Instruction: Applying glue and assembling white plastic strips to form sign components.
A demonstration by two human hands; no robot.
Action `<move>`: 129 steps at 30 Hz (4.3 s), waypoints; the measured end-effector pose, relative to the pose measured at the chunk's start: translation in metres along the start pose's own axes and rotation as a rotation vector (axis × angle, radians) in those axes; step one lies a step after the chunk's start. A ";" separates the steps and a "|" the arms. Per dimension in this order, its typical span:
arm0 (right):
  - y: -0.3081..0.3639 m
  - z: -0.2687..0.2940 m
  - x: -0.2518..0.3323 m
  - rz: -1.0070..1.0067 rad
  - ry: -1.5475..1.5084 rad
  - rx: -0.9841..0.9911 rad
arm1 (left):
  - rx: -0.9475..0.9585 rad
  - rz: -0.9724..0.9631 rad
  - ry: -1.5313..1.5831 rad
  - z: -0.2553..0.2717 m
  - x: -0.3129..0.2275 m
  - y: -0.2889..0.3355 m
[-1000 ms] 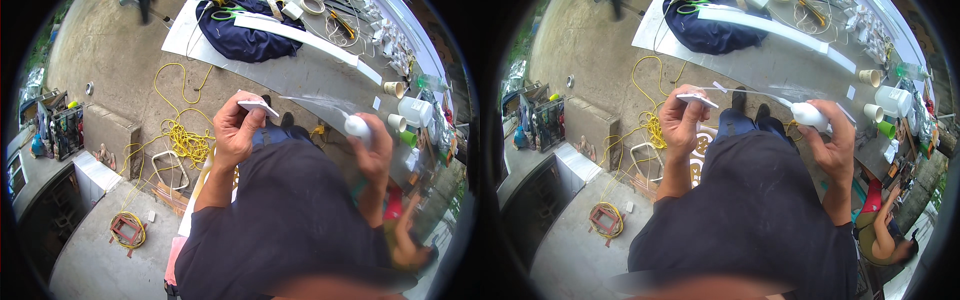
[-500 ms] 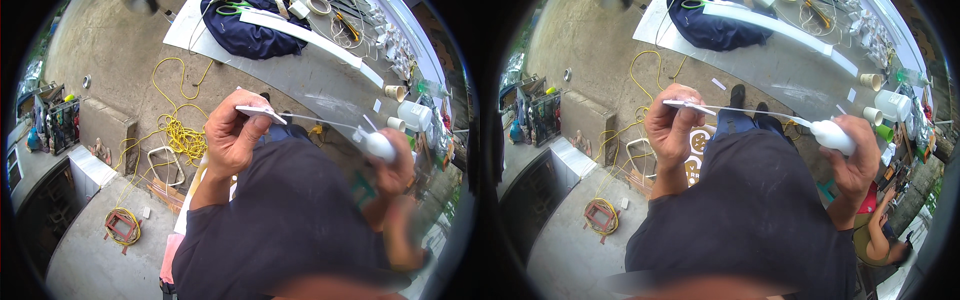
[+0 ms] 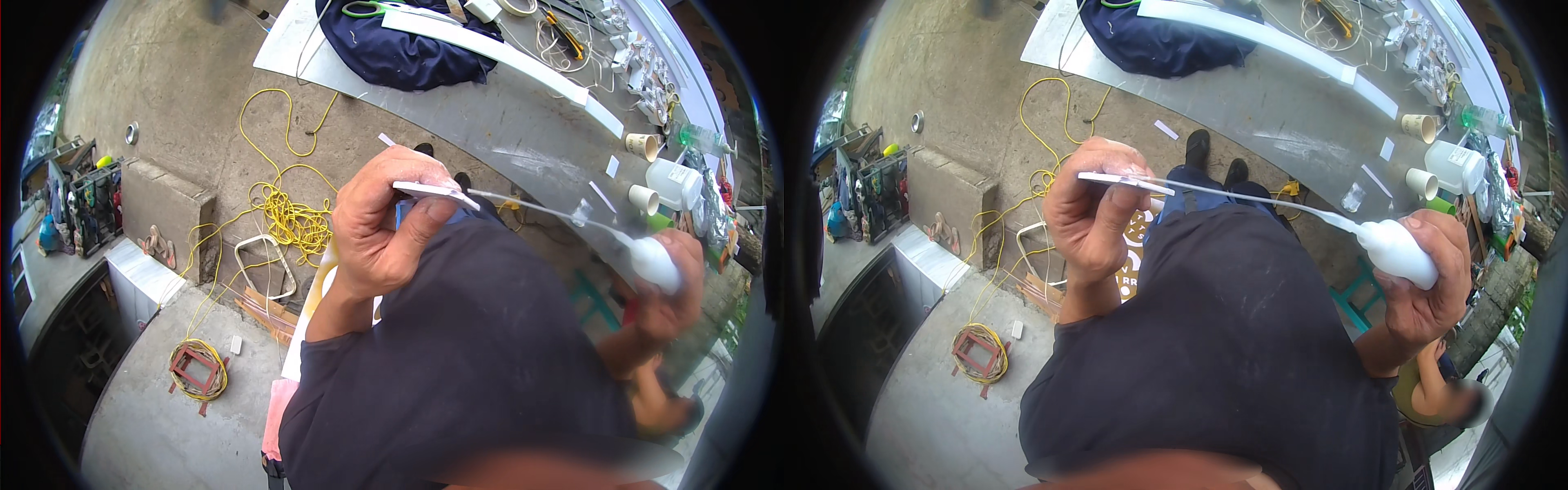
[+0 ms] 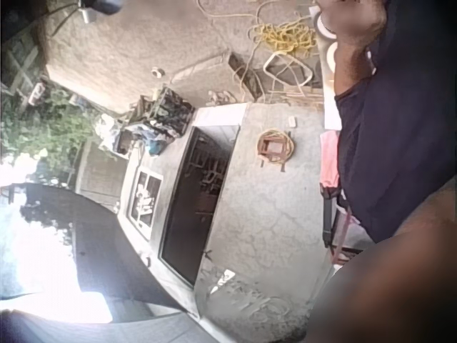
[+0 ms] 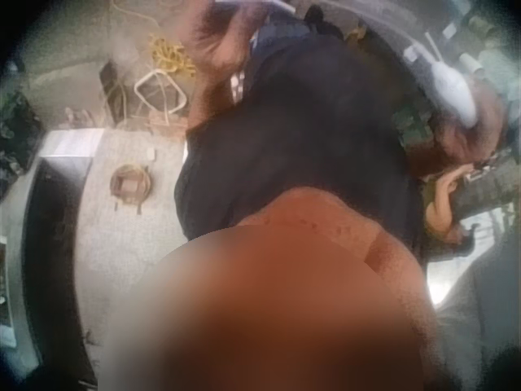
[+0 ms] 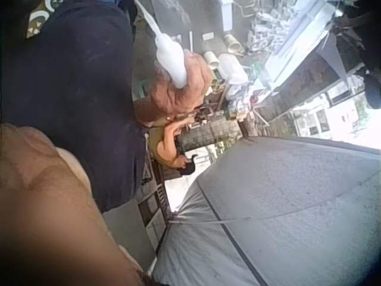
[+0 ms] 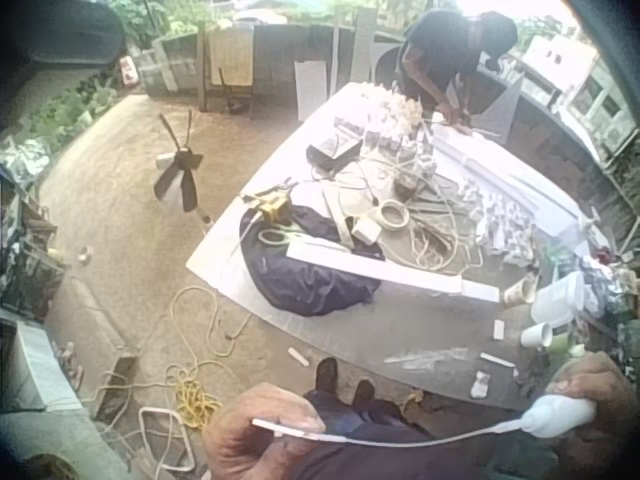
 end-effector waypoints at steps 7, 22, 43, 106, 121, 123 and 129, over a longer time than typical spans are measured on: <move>-0.004 0.006 0.008 0.046 0.092 -0.029 | -0.005 0.006 -0.007 -0.005 0.002 -0.005; -0.013 0.005 0.010 0.049 0.130 -0.031 | 0.032 -0.049 -0.091 -0.006 0.001 -0.012; -0.012 0.008 0.020 0.098 0.165 0.008 | 0.021 -0.063 -0.084 0.001 0.002 -0.006; -0.031 0.014 0.041 0.259 0.271 0.153 | 0.030 -0.083 -0.065 0.008 0.007 -0.009; -0.033 0.010 0.046 0.281 0.275 0.129 | 0.017 -0.095 -0.056 0.011 0.006 -0.006; -0.033 0.008 0.046 0.278 0.276 0.116 | 0.013 -0.079 -0.052 0.012 0.006 -0.005; -0.032 0.008 0.046 0.272 0.285 0.088 | 0.002 -0.071 -0.049 0.013 0.006 -0.004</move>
Point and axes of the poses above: each hand's wrist, its own y-axis away from the middle knuckle, its own z-axis out of the back of the hand, x = y × z, the point moved 6 cm from there along -y, towards the middle knuckle, and after that the axes turned 2 degrees about -z, right-handed, at the moved point
